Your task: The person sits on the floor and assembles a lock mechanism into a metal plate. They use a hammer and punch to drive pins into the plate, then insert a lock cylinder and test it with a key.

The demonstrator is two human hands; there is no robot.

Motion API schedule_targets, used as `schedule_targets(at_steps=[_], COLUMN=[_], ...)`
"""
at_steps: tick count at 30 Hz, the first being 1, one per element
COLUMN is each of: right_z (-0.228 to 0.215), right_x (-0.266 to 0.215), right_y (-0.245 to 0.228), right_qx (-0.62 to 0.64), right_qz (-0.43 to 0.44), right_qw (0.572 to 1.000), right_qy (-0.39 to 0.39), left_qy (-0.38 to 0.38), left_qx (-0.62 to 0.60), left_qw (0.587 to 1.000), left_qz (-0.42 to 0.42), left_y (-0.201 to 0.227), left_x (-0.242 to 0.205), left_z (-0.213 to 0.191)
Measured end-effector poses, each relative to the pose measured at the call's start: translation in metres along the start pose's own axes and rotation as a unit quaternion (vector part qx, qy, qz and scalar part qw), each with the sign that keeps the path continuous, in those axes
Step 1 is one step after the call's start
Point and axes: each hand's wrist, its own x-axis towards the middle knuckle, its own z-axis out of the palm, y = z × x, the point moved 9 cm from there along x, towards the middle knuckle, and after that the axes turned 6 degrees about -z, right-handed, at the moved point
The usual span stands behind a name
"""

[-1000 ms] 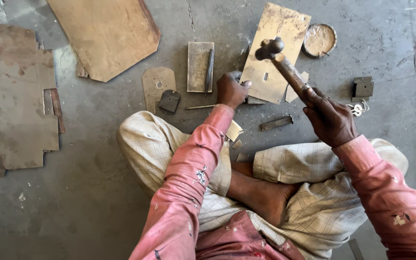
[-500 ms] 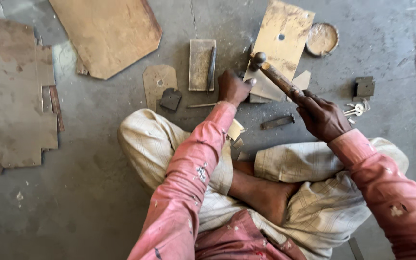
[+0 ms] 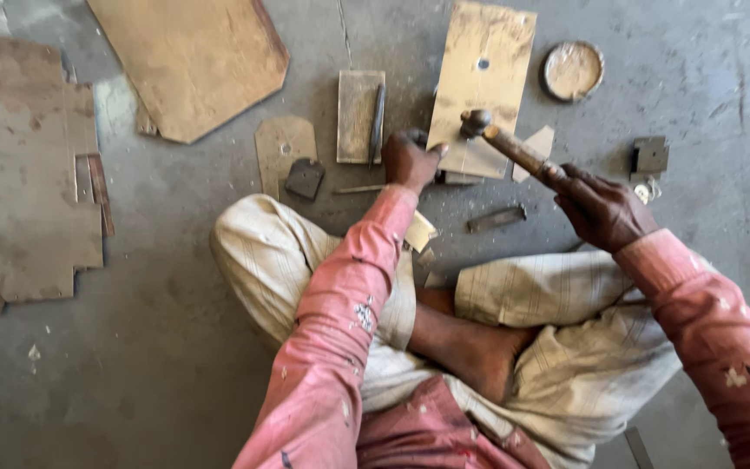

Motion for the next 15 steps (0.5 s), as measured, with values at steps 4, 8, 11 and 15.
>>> schedule_targets(at_steps=[4,8,11,15], right_z=[0.002,-0.020,-0.013,0.017], right_x=[0.006,0.013,-0.035,-0.109], right_y=[0.001,0.004,-0.022,-0.096], right_qx=[0.017,0.070,0.216,0.417], right_qz=[0.002,0.137,0.340,0.483], right_qw=[1.000,0.986,0.915,0.769], right_qy=[-0.004,0.061,0.025,-0.039], left_qy=[0.010,-0.075,-0.103,-0.097], left_qx=[0.008,-0.112,-0.147,-0.076], left_qw=[1.000,0.985,0.974,0.992], left_qz=[0.009,-0.109,-0.137,-0.029], left_y=[-0.007,-0.025,-0.042,-0.036], left_x=[-0.010,-0.014,-0.028,-0.029], left_z=[-0.002,0.006,0.009,0.013])
